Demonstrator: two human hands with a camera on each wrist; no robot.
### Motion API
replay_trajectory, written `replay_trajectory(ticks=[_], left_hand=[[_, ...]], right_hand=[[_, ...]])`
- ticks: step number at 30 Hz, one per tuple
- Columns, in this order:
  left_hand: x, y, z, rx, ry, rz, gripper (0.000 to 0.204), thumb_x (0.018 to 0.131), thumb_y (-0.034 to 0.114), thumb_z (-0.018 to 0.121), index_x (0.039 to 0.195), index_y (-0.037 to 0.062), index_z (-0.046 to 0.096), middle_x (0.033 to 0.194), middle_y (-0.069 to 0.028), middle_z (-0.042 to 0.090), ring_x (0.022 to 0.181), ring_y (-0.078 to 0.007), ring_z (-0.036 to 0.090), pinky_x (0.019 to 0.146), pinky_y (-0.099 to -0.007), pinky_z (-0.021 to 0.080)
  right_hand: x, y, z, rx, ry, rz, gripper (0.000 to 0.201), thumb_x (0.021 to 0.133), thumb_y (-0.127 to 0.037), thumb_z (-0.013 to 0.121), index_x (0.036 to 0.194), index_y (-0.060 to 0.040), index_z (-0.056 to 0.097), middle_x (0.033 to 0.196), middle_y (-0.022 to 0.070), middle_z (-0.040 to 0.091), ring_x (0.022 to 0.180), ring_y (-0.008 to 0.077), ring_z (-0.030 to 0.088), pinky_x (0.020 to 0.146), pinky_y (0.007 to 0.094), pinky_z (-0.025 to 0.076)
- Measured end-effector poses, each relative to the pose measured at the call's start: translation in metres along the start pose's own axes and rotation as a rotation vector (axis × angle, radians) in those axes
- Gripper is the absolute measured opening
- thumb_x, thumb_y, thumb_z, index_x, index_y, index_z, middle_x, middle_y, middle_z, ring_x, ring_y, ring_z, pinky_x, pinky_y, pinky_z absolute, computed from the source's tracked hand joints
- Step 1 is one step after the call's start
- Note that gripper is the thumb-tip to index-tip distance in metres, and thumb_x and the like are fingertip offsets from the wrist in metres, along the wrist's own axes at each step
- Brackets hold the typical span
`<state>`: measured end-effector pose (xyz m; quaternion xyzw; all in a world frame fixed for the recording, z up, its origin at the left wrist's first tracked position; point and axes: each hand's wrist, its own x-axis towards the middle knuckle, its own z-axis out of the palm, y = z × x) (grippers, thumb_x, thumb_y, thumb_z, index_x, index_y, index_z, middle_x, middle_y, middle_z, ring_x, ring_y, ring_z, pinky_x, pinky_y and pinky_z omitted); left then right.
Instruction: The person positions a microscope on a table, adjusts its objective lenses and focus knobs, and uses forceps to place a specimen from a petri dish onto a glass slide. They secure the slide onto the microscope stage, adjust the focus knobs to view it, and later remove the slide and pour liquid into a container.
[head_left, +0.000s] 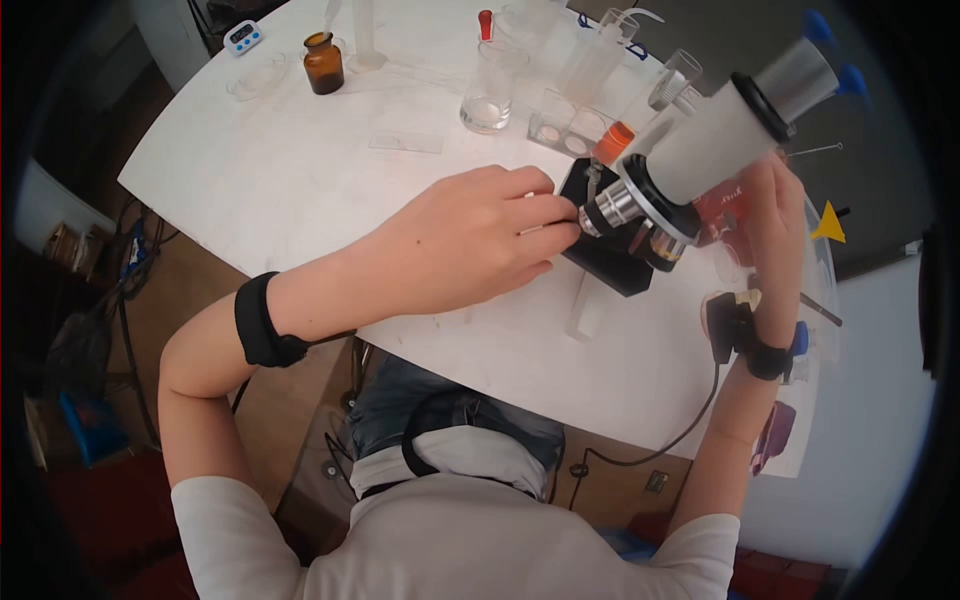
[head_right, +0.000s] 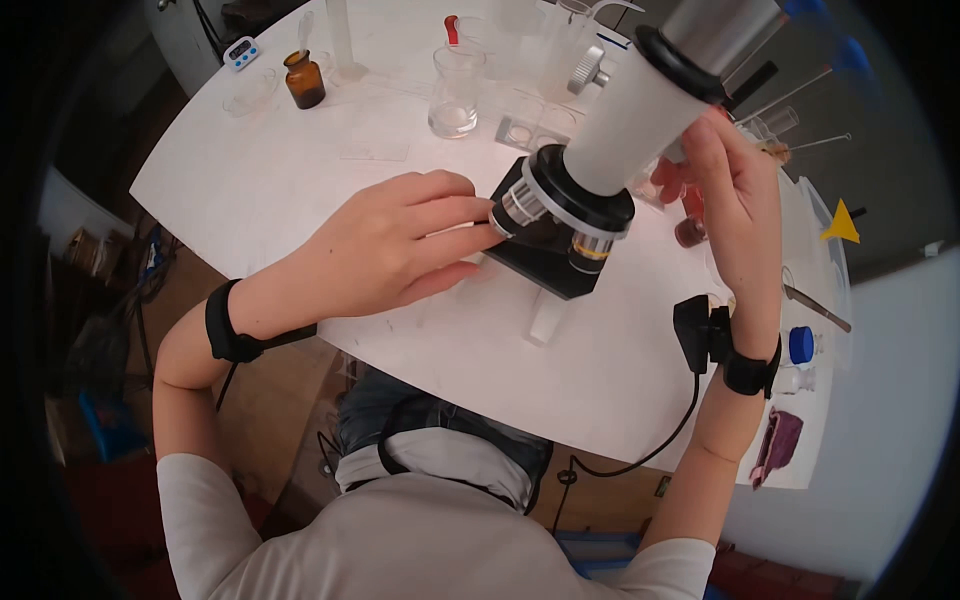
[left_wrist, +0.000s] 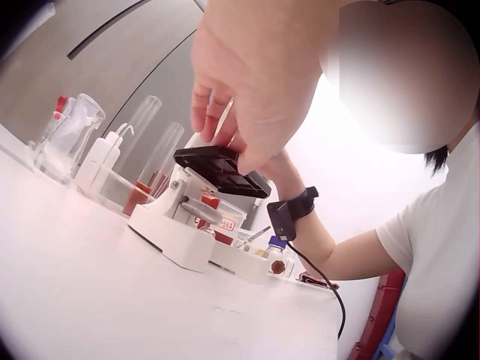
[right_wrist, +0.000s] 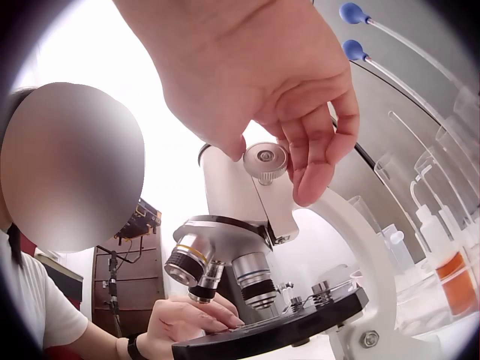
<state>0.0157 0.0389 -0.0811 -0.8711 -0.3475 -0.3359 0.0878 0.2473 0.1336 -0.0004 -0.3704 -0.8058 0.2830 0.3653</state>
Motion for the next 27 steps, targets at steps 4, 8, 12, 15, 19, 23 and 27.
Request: replay_trajectory(ticks=[4, 8, 12, 15, 19, 23, 27], left_hand=[[-0.001, 0.003, 0.000, 0.026, 0.052, -0.003, 0.037, 0.063, 0.006, 0.070, 0.098, 0.0051, 0.060, 0.095, -0.0066, 0.060, 0.089, -0.0255, 0.055, 0.073, -0.0324, 0.049], [0.002, 0.002, -0.004, 0.024, 0.012, -0.009, 0.035, 0.066, 0.006, 0.069, 0.099, 0.0054, 0.060, 0.095, -0.0068, 0.061, 0.093, -0.0260, 0.054, 0.074, -0.0331, 0.049], [0.002, -0.001, -0.003, 0.022, 0.002, -0.042, 0.031, 0.069, 0.008, 0.070, 0.099, 0.0067, 0.061, 0.094, -0.0076, 0.061, 0.096, -0.0272, 0.054, 0.075, -0.0343, 0.048], [0.003, -0.005, -0.003, 0.026, 0.013, -0.029, 0.031, 0.069, 0.009, 0.070, 0.099, 0.0062, 0.061, 0.093, -0.0086, 0.061, 0.096, -0.0277, 0.054, 0.074, -0.0348, 0.048], [0.003, -0.009, -0.001, 0.029, 0.002, -0.027, 0.031, 0.071, 0.012, 0.070, 0.099, 0.0045, 0.060, 0.090, -0.0099, 0.061, 0.098, -0.0289, 0.053, 0.074, -0.0353, 0.047], [0.005, -0.009, 0.000, 0.015, -0.031, -0.039, 0.033, 0.073, 0.015, 0.069, 0.103, 0.0031, 0.060, 0.088, -0.0113, 0.061, 0.104, -0.0298, 0.050, 0.075, -0.0361, 0.046], [0.006, -0.008, 0.000, 0.030, -0.064, -0.051, 0.037, 0.074, 0.018, 0.068, 0.108, 0.0054, 0.059, 0.089, -0.0116, 0.062, 0.105, -0.0307, 0.049, 0.079, -0.0375, 0.044]], right_hand=[[0.001, 0.012, -0.003, -0.021, 0.024, -0.150, 0.043, 0.090, -0.042, 0.044, 0.091, -0.0025, 0.061, 0.067, 0.0039, 0.060, 0.060, 0.0067, 0.055, 0.049, 0.0190, 0.038], [0.001, 0.013, 0.003, -0.027, 0.082, -0.157, 0.046, 0.090, -0.044, 0.044, 0.084, -0.0015, 0.060, 0.065, 0.0044, 0.059, 0.061, 0.0078, 0.055, 0.053, 0.0187, 0.039], [0.006, 0.030, -0.006, 0.014, 0.063, -0.143, 0.045, 0.090, -0.041, 0.044, 0.103, -0.0011, 0.059, 0.075, 0.0095, 0.062, 0.068, 0.0112, 0.058, 0.056, 0.0212, 0.046], [0.009, 0.028, -0.005, 0.021, 0.029, -0.198, 0.045, 0.090, -0.041, 0.044, 0.098, -0.0001, 0.060, 0.072, 0.0093, 0.062, 0.065, 0.0112, 0.058, 0.055, 0.0207, 0.045], [0.001, -0.001, 0.003, -0.030, 0.017, -0.102, 0.031, 0.092, -0.024, 0.043, 0.088, 0.0032, 0.058, 0.068, 0.0116, 0.061, 0.056, 0.0142, 0.059, 0.047, 0.0233, 0.045], [0.002, 0.006, 0.006, -0.035, 0.083, -0.186, 0.038, 0.094, -0.031, 0.038, 0.087, 0.0009, 0.057, 0.067, 0.0066, 0.060, 0.055, 0.0096, 0.056, 0.049, 0.0188, 0.044], [0.002, 0.002, 0.002, -0.044, 0.051, -0.195, 0.039, 0.094, -0.032, 0.038, 0.087, 0.0009, 0.058, 0.067, 0.0065, 0.060, 0.056, 0.0094, 0.056, 0.051, 0.0196, 0.045]])
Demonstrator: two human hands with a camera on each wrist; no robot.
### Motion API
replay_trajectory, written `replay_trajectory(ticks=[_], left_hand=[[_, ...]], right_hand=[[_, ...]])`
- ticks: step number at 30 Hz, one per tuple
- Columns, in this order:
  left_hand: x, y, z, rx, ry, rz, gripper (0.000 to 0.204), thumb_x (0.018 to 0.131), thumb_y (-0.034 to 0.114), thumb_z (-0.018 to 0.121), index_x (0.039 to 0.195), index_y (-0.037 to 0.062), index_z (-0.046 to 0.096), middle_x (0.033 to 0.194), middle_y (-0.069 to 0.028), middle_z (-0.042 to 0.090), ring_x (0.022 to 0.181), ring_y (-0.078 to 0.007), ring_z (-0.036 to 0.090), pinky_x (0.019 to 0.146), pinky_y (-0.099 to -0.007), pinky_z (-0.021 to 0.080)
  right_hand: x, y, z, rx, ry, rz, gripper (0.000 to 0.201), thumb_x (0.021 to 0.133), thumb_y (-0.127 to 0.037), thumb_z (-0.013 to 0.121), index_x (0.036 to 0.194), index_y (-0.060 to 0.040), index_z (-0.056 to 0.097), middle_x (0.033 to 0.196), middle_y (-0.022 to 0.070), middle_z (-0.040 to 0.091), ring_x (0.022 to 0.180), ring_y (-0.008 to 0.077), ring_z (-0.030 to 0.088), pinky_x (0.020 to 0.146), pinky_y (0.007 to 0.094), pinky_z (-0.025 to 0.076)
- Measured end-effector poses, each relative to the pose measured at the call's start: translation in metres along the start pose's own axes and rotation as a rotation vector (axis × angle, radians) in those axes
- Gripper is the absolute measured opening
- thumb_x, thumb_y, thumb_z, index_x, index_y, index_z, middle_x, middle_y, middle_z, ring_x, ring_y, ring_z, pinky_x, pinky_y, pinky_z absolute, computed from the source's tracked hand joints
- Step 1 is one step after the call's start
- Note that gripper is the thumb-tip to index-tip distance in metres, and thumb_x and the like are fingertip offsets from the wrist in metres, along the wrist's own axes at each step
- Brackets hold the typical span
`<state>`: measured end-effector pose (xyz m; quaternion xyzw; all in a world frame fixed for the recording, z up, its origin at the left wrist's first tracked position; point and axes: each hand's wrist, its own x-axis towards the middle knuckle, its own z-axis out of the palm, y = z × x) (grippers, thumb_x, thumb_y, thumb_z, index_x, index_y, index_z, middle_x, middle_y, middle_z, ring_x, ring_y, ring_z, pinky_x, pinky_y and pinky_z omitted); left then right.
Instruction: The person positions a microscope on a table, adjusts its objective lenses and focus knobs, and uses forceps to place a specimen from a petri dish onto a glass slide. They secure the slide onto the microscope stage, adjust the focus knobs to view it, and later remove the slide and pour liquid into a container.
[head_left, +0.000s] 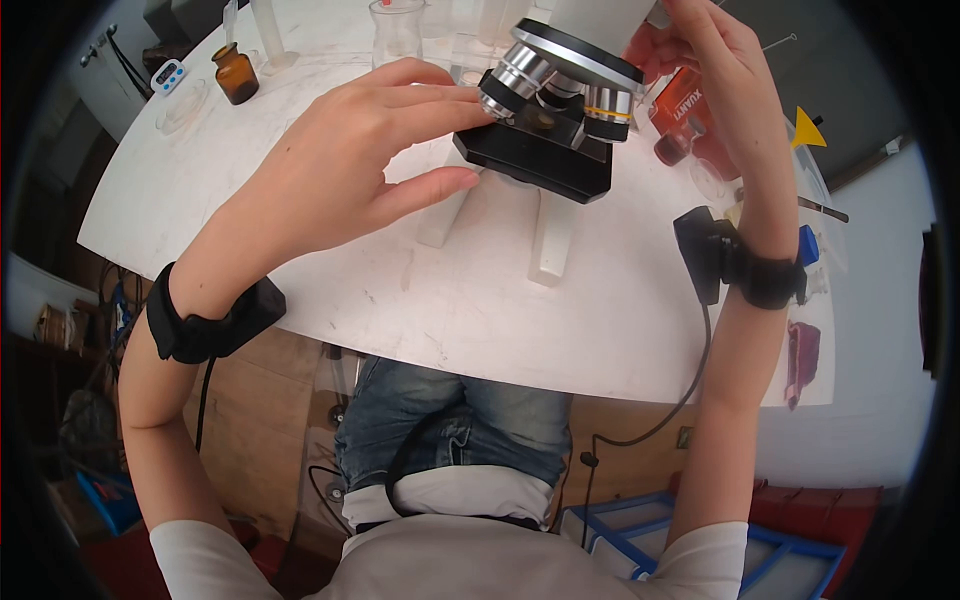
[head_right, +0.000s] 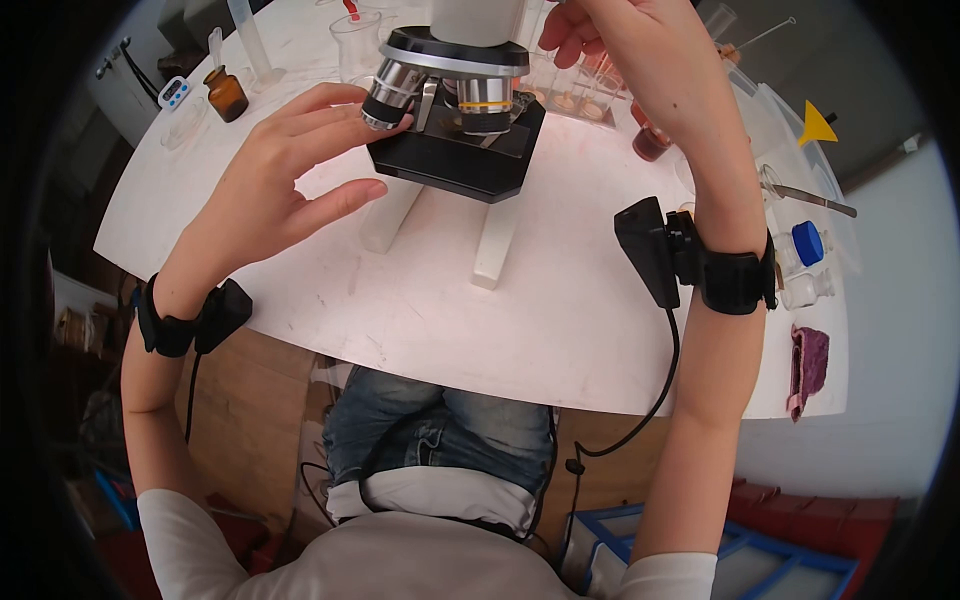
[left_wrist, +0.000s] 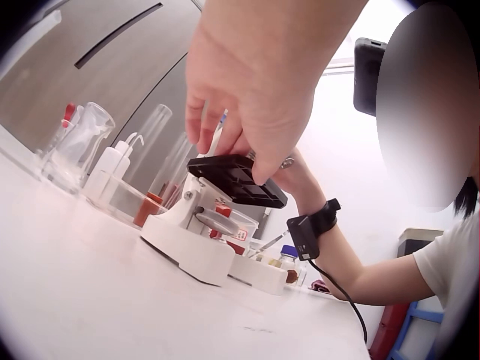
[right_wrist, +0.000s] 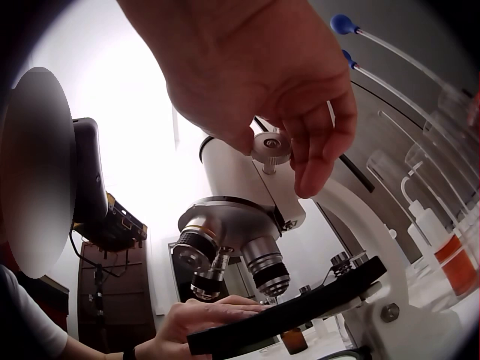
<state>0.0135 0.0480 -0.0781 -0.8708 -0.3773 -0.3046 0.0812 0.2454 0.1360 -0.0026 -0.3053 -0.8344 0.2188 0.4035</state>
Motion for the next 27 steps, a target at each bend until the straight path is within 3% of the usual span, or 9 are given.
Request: replay_trajectory(ticks=[11, 14, 16, 18, 20, 21, 22, 26, 27], left_hand=[[-0.001, 0.001, 0.000, -0.006, -0.056, 0.010, 0.041, 0.077, 0.018, 0.064, 0.116, 0.0084, 0.056, 0.092, -0.0131, 0.060, 0.105, -0.0319, 0.048, 0.084, -0.0397, 0.041], [-0.001, 0.004, -0.002, -0.028, -0.061, -0.019, 0.041, 0.076, 0.017, 0.064, 0.115, 0.0070, 0.056, 0.098, -0.0136, 0.059, 0.105, -0.0321, 0.048, 0.086, -0.0393, 0.040], [-0.001, 0.004, 0.001, 0.049, 0.046, 0.034, 0.035, 0.078, 0.025, 0.063, 0.103, 0.0011, 0.058, 0.102, -0.0136, 0.059, 0.101, -0.0286, 0.052, 0.080, -0.0360, 0.046], [0.000, 0.004, 0.002, 0.053, 0.051, 0.039, 0.034, 0.078, 0.024, 0.063, 0.102, 0.0003, 0.058, 0.103, -0.0138, 0.059, 0.101, -0.0290, 0.052, 0.081, -0.0361, 0.046], [0.001, 0.004, 0.004, 0.051, 0.053, 0.043, 0.034, 0.078, 0.024, 0.063, 0.101, -0.0006, 0.057, 0.103, -0.0139, 0.058, 0.101, -0.0294, 0.052, 0.081, -0.0363, 0.045], [0.003, 0.002, 0.004, 0.018, -0.003, 0.021, 0.037, 0.078, 0.021, 0.063, 0.110, 0.0022, 0.055, 0.109, -0.0122, 0.056, 0.105, -0.0302, 0.049, 0.085, -0.0370, 0.042], [0.004, 0.001, 0.004, -0.013, -0.060, -0.001, 0.043, 0.078, 0.018, 0.062, 0.118, 0.0049, 0.052, 0.115, -0.0105, 0.054, 0.109, -0.0310, 0.046, 0.089, -0.0377, 0.038], [0.008, -0.001, 0.003, -0.024, -0.079, 0.011, 0.042, 0.080, 0.018, 0.060, 0.120, 0.0074, 0.052, 0.122, -0.0097, 0.050, 0.109, -0.0296, 0.045, 0.090, -0.0374, 0.038], [0.008, -0.001, 0.003, -0.014, -0.110, -0.004, 0.042, 0.081, 0.019, 0.059, 0.121, 0.0088, 0.051, 0.122, -0.0094, 0.050, 0.108, -0.0293, 0.046, 0.090, -0.0373, 0.038]], right_hand=[[-0.002, 0.005, 0.002, -0.022, 0.016, -0.019, 0.042, 0.094, -0.036, 0.038, 0.090, 0.0002, 0.058, 0.068, 0.0063, 0.060, 0.058, 0.0103, 0.057, 0.053, 0.0195, 0.045], [-0.009, 0.011, -0.003, -0.028, 0.011, 0.049, 0.042, 0.094, -0.037, 0.039, 0.091, 0.0001, 0.058, 0.070, 0.0078, 0.061, 0.059, 0.0122, 0.058, 0.053, 0.0201, 0.046], [-0.025, 0.023, -0.002, -0.069, -0.017, 0.006, 0.048, 0.089, -0.046, 0.044, 0.079, -0.0008, 0.058, 0.064, 0.0055, 0.058, 0.060, 0.0076, 0.055, 0.051, 0.0196, 0.040], [-0.042, 0.013, 0.003, -0.091, -0.036, 0.126, 0.050, 0.088, -0.047, 0.045, 0.074, -0.0007, 0.057, 0.059, 0.0050, 0.056, 0.056, 0.0075, 0.055, 0.050, 0.0206, 0.041], [-0.054, 0.012, 0.005, -0.140, -0.295, 0.382, 0.050, 0.087, -0.047, 0.046, 0.070, -0.0010, 0.056, 0.054, 0.0029, 0.054, 0.051, 0.0075, 0.054, 0.049, 0.0210, 0.041], [-0.058, 0.013, 0.008, -0.080, -0.313, 0.413, 0.047, 0.086, -0.045, 0.049, 0.068, -0.0021, 0.056, 0.051, 0.0015, 0.053, 0.048, 0.0078, 0.054, 0.049, 0.0201, 0.041], [-0.060, 0.016, 0.009, -0.080, -0.310, 0.419, 0.047, 0.086, -0.045, 0.049, 0.068, -0.0021, 0.056, 0.051, 0.0015, 0.053, 0.048, 0.0078, 0.054, 0.049, 0.0201, 0.041], [-0.066, 0.018, 0.016, -0.006, -0.210, 0.385, 0.034, 0.085, -0.033, 0.055, 0.071, -0.0014, 0.055, 0.055, 0.0031, 0.055, 0.051, 0.0086, 0.054, 0.050, 0.0218, 0.041], [-0.068, 0.019, 0.020, -0.133, -0.091, 0.177, 0.027, 0.083, -0.027, 0.058, 0.074, -0.0015, 0.056, 0.058, 0.0041, 0.056, 0.052, 0.0106, 0.054, 0.050, 0.0227, 0.041]])
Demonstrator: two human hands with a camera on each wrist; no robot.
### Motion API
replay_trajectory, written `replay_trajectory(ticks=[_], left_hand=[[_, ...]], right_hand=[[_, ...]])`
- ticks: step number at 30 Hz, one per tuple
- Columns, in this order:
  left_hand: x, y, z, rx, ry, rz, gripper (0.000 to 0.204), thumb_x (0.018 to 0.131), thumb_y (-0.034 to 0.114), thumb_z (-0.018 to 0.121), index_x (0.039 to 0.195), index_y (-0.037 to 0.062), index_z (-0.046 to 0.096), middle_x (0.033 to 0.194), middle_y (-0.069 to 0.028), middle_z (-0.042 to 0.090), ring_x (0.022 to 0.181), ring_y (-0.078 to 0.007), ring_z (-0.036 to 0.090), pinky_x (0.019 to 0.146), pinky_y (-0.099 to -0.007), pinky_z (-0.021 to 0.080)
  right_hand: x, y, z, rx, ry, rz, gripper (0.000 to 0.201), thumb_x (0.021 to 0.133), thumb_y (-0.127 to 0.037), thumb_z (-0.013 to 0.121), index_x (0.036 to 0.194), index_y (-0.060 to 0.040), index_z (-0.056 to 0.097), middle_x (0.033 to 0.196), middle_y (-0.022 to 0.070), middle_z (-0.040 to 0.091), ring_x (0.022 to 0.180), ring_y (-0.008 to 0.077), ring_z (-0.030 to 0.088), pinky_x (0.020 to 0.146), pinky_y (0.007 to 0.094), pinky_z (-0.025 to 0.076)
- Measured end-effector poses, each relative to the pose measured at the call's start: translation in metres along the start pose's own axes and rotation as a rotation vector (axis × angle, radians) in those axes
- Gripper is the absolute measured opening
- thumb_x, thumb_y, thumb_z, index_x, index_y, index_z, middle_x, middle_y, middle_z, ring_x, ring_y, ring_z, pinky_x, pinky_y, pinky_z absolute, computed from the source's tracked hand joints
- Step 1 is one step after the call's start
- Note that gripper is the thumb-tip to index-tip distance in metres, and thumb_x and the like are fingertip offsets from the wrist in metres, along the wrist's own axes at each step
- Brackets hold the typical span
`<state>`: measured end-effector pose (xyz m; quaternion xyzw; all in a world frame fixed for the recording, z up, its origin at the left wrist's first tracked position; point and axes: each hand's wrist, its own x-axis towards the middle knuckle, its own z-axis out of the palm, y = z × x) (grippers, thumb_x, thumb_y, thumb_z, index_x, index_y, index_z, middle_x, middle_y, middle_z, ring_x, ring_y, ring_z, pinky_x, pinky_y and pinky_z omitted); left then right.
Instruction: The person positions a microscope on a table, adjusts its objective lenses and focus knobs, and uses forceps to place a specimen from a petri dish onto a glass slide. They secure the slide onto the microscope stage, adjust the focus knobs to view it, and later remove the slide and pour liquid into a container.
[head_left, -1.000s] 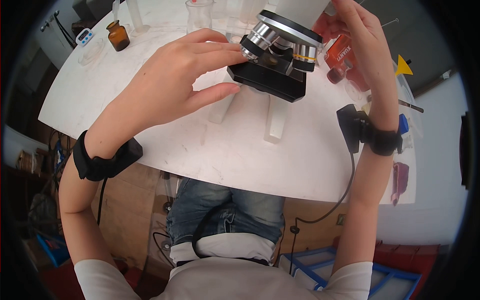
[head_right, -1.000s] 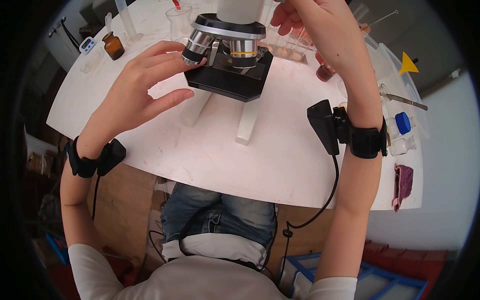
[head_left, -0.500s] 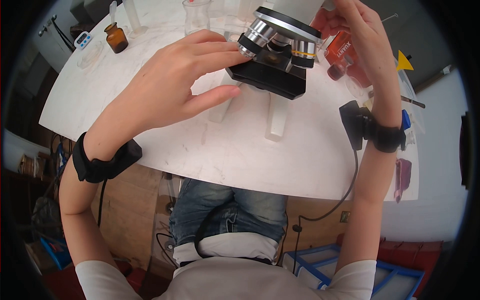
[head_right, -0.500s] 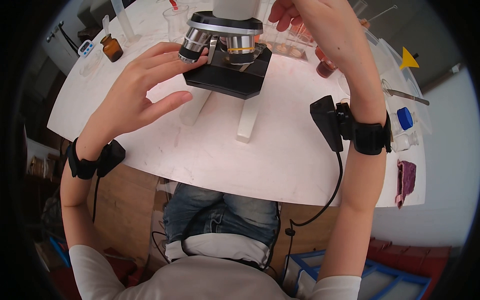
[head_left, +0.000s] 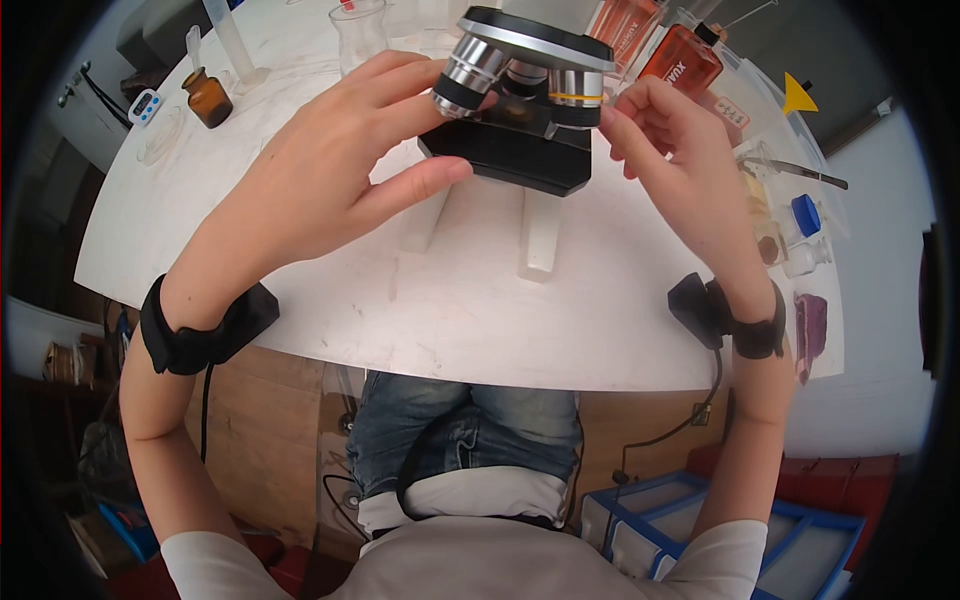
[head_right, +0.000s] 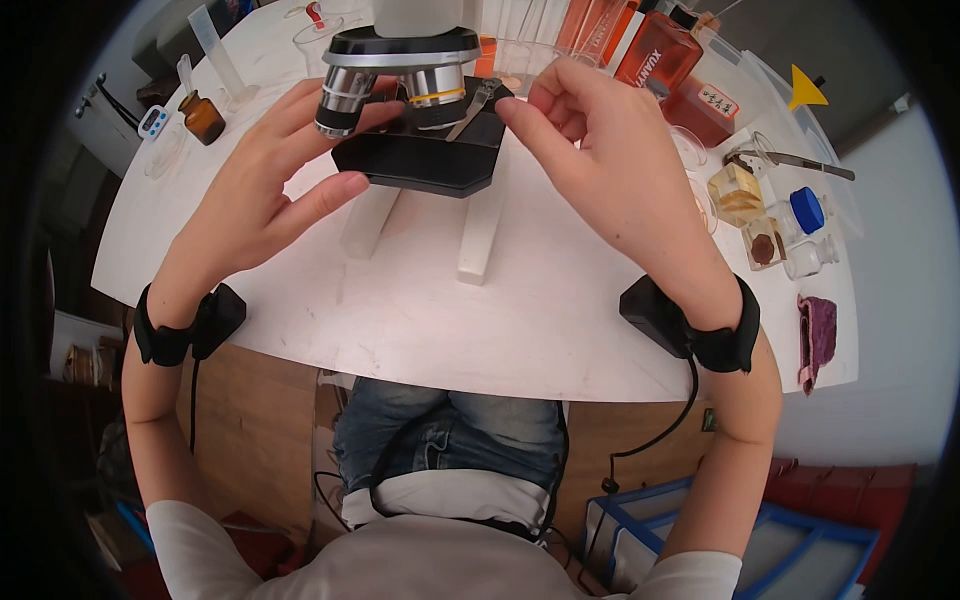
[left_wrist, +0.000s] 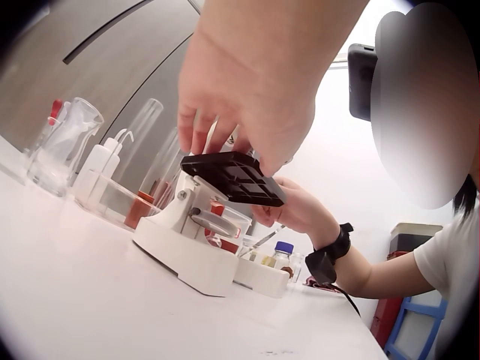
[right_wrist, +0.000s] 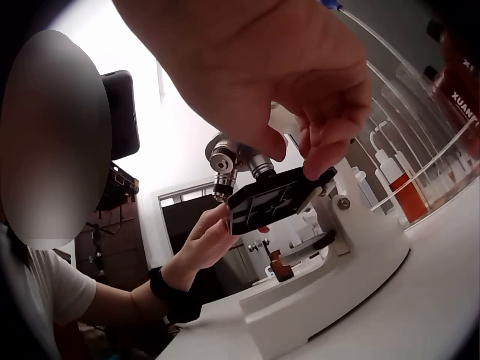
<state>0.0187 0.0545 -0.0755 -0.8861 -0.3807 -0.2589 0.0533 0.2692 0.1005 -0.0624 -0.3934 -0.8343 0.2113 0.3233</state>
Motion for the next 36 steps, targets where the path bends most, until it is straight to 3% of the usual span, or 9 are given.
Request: replay_trajectory(ticks=[1, 5, 7, 10, 14, 20, 22, 29, 36], left_hand=[[-0.001, 0.000, 0.000, 0.009, -0.031, -0.018, 0.042, 0.081, 0.019, 0.059, 0.121, 0.0103, 0.051, 0.123, -0.0091, 0.049, 0.107, -0.0290, 0.046, 0.089, -0.0372, 0.038], [-0.002, -0.002, 0.004, 0.023, 0.028, 0.026, 0.041, 0.082, 0.019, 0.058, 0.121, 0.0120, 0.052, 0.118, -0.0099, 0.051, 0.102, -0.0284, 0.048, 0.086, -0.0363, 0.039], [-0.002, -0.001, 0.003, 0.013, 0.036, 0.007, 0.040, 0.081, 0.018, 0.059, 0.120, 0.0120, 0.053, 0.113, -0.0109, 0.052, 0.098, -0.0282, 0.050, 0.083, -0.0364, 0.040], [-0.002, -0.003, 0.002, 0.038, 0.046, 0.032, 0.038, 0.081, 0.018, 0.059, 0.118, 0.0123, 0.054, 0.112, -0.0115, 0.052, 0.096, -0.0286, 0.051, 0.082, -0.0365, 0.041], [-0.003, -0.007, 0.001, 0.010, 0.041, 0.030, 0.039, 0.080, 0.017, 0.059, 0.118, 0.0128, 0.054, 0.112, -0.0119, 0.052, 0.096, -0.0293, 0.051, 0.083, -0.0369, 0.041], [-0.009, -0.008, -0.005, 0.057, 0.048, 0.026, 0.031, 0.079, 0.013, 0.059, 0.108, 0.0035, 0.056, 0.113, -0.0140, 0.051, 0.101, -0.0315, 0.049, 0.085, -0.0381, 0.040], [-0.007, -0.009, -0.005, 0.017, 0.020, 0.001, 0.025, 0.080, 0.013, 0.059, 0.100, -0.0010, 0.055, 0.112, -0.0145, 0.051, 0.102, -0.0321, 0.048, 0.085, -0.0377, 0.040], [-0.007, -0.014, -0.006, 0.017, 0.038, 0.017, 0.023, 0.081, 0.014, 0.059, 0.096, -0.0034, 0.053, 0.110, -0.0149, 0.051, 0.101, -0.0320, 0.048, 0.085, -0.0355, 0.040], [-0.007, -0.016, -0.006, 0.005, 0.033, 0.013, 0.021, 0.081, 0.012, 0.059, 0.093, -0.0041, 0.052, 0.110, -0.0153, 0.051, 0.102, -0.0323, 0.048, 0.085, -0.0353, 0.040]], right_hand=[[-0.002, -0.001, 0.003, -0.122, 0.142, -0.195, 0.021, 0.081, -0.022, 0.060, 0.077, -0.0016, 0.056, 0.062, 0.0051, 0.056, 0.054, 0.0126, 0.054, 0.051, 0.0236, 0.041], [-0.009, -0.012, 0.006, -0.226, 0.062, -0.381, 0.015, 0.077, -0.015, 0.062, 0.085, -0.0030, 0.058, 0.078, 0.0081, 0.056, 0.064, 0.0196, 0.054, 0.056, 0.0269, 0.042], [-0.010, -0.011, 0.008, -0.415, 0.044, -0.556, 0.025, 0.079, -0.011, 0.060, 0.103, -0.0038, 0.061, 0.096, 0.0098, 0.056, 0.084, 0.0187, 0.055, 0.071, 0.0276, 0.043], [-0.011, -0.013, 0.004, -0.509, 0.000, -0.560, 0.029, 0.078, -0.013, 0.060, 0.106, -0.0058, 0.062, 0.108, 0.0120, 0.051, 0.094, 0.0250, 0.051, 0.080, 0.0332, 0.041], [-0.013, -0.012, 0.001, -0.492, -0.038, -0.504, 0.026, 0.079, -0.014, 0.060, 0.103, -0.0045, 0.062, 0.108, 0.0127, 0.051, 0.098, 0.0263, 0.050, 0.083, 0.0343, 0.040], [-0.013, -0.005, 0.000, -0.463, -0.042, -0.511, 0.021, 0.080, -0.014, 0.059, 0.097, -0.0026, 0.061, 0.107, 0.0120, 0.050, 0.099, 0.0270, 0.050, 0.083, 0.0338, 0.040], [-0.012, -0.001, 0.001, -0.445, 0.025, -0.586, 0.017, 0.077, -0.015, 0.063, 0.088, -0.0035, 0.058, 0.097, 0.0092, 0.052, 0.089, 0.0269, 0.051, 0.076, 0.0358, 0.041], [-0.006, 0.015, -0.007, -0.330, -0.024, -0.569, 0.014, 0.075, -0.008, 0.063, 0.086, -0.0038, 0.057, 0.098, 0.0096, 0.052, 0.089, 0.0273, 0.052, 0.075, 0.0346, 0.043], [0.001, 0.021, -0.009, -0.416, 0.012, -0.737, 0.015, 0.071, -0.003, 0.064, 0.082, -0.0031, 0.055, 0.089, 0.0069, 0.057, 0.081, 0.0245, 0.055, 0.069, 0.0321, 0.044]])
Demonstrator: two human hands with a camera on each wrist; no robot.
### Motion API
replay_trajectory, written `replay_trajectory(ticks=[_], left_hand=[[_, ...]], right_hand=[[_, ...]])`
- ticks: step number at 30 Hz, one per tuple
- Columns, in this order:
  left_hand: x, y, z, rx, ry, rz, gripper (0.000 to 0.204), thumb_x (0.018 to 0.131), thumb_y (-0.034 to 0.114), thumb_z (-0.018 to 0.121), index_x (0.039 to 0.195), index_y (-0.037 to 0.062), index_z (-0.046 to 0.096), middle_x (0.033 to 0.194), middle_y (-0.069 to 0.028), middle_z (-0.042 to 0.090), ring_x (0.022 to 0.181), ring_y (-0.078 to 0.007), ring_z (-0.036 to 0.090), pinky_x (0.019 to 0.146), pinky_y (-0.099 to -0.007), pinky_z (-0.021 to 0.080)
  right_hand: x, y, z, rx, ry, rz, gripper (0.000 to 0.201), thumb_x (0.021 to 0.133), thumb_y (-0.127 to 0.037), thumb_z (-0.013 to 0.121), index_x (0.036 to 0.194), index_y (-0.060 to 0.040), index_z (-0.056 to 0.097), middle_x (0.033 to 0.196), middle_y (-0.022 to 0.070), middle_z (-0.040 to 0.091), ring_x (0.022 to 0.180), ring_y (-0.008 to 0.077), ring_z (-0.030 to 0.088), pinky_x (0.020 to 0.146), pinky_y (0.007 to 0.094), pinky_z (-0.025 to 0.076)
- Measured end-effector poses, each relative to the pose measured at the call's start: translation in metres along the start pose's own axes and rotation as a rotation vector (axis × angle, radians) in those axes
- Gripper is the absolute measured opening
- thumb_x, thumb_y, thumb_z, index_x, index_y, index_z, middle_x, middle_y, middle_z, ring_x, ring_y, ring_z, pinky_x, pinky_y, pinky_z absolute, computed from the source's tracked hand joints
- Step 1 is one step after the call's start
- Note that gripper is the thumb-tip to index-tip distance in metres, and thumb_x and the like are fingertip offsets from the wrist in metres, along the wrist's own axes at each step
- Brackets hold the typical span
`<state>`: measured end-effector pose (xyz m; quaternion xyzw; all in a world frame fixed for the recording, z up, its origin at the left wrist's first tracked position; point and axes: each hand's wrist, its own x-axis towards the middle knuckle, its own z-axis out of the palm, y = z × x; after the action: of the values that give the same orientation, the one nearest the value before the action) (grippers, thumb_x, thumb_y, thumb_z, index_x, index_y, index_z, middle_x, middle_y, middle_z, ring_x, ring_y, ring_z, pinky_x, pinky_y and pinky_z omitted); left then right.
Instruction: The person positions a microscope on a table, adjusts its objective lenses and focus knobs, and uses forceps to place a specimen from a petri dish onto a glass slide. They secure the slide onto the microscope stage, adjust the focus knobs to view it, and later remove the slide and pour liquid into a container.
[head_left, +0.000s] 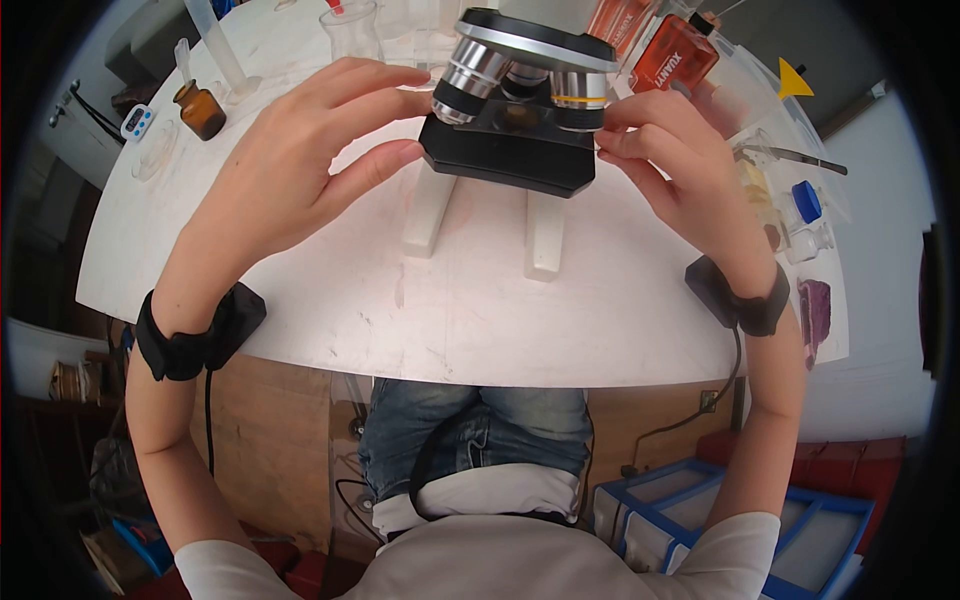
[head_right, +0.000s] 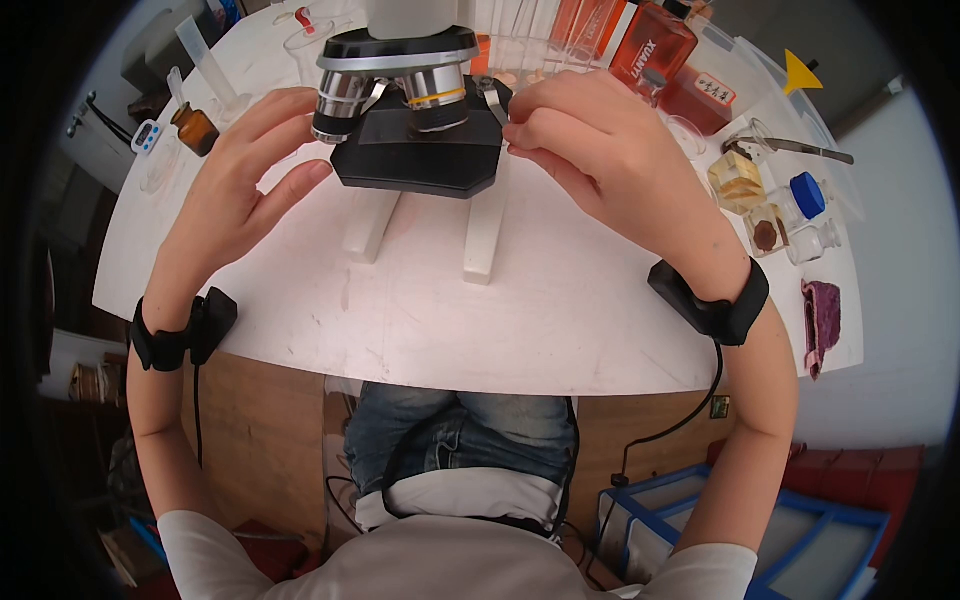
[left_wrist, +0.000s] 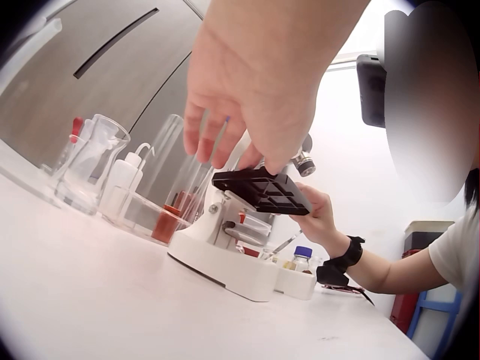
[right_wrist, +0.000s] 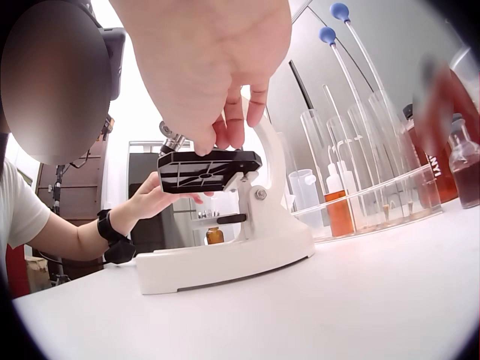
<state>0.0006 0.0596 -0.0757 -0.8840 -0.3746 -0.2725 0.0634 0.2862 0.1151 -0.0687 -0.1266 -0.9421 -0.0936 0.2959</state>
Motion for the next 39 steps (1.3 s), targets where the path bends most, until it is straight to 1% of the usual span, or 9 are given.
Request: replay_trajectory(ticks=[8, 11, 14, 16, 19, 28, 32, 37, 39], left_hand=[[-0.002, 0.001, 0.002, 0.001, -0.028, -0.017, 0.027, 0.079, 0.016, 0.062, 0.097, -0.0031, 0.053, 0.112, -0.0153, 0.051, 0.103, -0.0323, 0.048, 0.085, -0.0359, 0.041], [-0.005, 0.007, 0.006, 0.080, 0.062, 0.041, 0.031, 0.079, 0.018, 0.063, 0.102, -0.0013, 0.053, 0.116, -0.0155, 0.050, 0.104, -0.0320, 0.048, 0.086, -0.0364, 0.041], [-0.007, 0.010, 0.007, 0.076, 0.052, 0.092, 0.040, 0.077, 0.018, 0.064, 0.111, 0.0024, 0.052, 0.119, -0.0153, 0.048, 0.107, -0.0319, 0.047, 0.087, -0.0363, 0.040], [-0.006, 0.012, 0.007, 0.077, -0.114, -0.015, 0.047, 0.074, 0.017, 0.064, 0.118, 0.0072, 0.052, 0.122, -0.0146, 0.047, 0.111, -0.0319, 0.046, 0.090, -0.0364, 0.040], [-0.004, 0.009, 0.006, 0.062, -0.061, 0.024, 0.052, 0.072, 0.016, 0.065, 0.121, 0.0110, 0.051, 0.122, -0.0134, 0.048, 0.111, -0.0315, 0.045, 0.090, -0.0366, 0.040], [-0.004, 0.007, 0.003, -0.019, -0.031, 0.000, 0.042, 0.072, 0.012, 0.065, 0.114, 0.0119, 0.057, 0.123, -0.0126, 0.047, 0.106, -0.0300, 0.048, 0.088, -0.0376, 0.041], [-0.005, 0.007, 0.001, -0.025, -0.012, 0.038, 0.041, 0.070, 0.008, 0.066, 0.110, 0.0113, 0.060, 0.122, -0.0134, 0.048, 0.104, -0.0294, 0.049, 0.087, -0.0371, 0.042], [-0.003, 0.014, 0.001, -0.076, -0.030, 0.048, 0.046, 0.066, 0.002, 0.068, 0.110, 0.0130, 0.061, 0.120, -0.0139, 0.049, 0.100, -0.0297, 0.050, 0.084, -0.0369, 0.042], [-0.003, 0.014, 0.001, -0.083, -0.037, 0.049, 0.045, 0.067, 0.004, 0.068, 0.110, 0.0126, 0.060, 0.121, -0.0140, 0.049, 0.100, -0.0298, 0.050, 0.084, -0.0362, 0.042]], right_hand=[[-0.003, 0.003, 0.002, -0.064, 0.059, -0.065, 0.017, 0.068, -0.001, 0.066, 0.079, -0.0032, 0.054, 0.084, 0.0068, 0.058, 0.077, 0.0228, 0.055, 0.067, 0.0317, 0.044], [-0.005, 0.005, 0.002, -0.077, 0.071, -0.073, 0.018, 0.066, -0.001, 0.067, 0.079, -0.0031, 0.054, 0.083, 0.0069, 0.058, 0.076, 0.0231, 0.055, 0.066, 0.0316, 0.045], [-0.005, 0.006, 0.003, -0.130, 0.104, -0.124, 0.020, 0.065, 0.000, 0.067, 0.079, -0.0027, 0.054, 0.083, 0.0071, 0.058, 0.074, 0.0233, 0.056, 0.066, 0.0314, 0.045], [-0.003, 0.005, 0.003, -0.120, 0.112, -0.127, 0.021, 0.063, 0.001, 0.068, 0.079, -0.0023, 0.055, 0.083, 0.0072, 0.058, 0.073, 0.0233, 0.056, 0.065, 0.0312, 0.046], [-0.007, 0.011, 0.003, -0.124, 0.118, -0.130, 0.021, 0.063, 0.002, 0.068, 0.079, -0.0022, 0.054, 0.083, 0.0071, 0.058, 0.073, 0.0233, 0.056, 0.064, 0.0310, 0.046], [-0.018, 0.020, 0.008, -0.115, 0.114, -0.043, 0.020, 0.064, 0.001, 0.068, 0.079, -0.0021, 0.056, 0.084, 0.0071, 0.058, 0.074, 0.0232, 0.056, 0.063, 0.0308, 0.046], [-0.009, 0.006, -0.004, -0.133, 0.109, -0.026, 0.021, 0.065, -0.004, 0.070, 0.082, -0.0027, 0.057, 0.085, 0.0076, 0.058, 0.076, 0.0239, 0.056, 0.064, 0.0314, 0.045], [0.000, -0.012, -0.008, -0.086, 0.007, -0.127, 0.029, 0.065, -0.015, 0.072, 0.089, -0.0029, 0.060, 0.084, 0.0068, 0.056, 0.075, 0.0230, 0.054, 0.061, 0.0315, 0.042], [-0.001, -0.011, -0.004, -0.098, 0.045, -0.167, 0.025, 0.065, -0.012, 0.070, 0.086, -0.0015, 0.060, 0.080, 0.0064, 0.055, 0.072, 0.0217, 0.053, 0.060, 0.0310, 0.041]])
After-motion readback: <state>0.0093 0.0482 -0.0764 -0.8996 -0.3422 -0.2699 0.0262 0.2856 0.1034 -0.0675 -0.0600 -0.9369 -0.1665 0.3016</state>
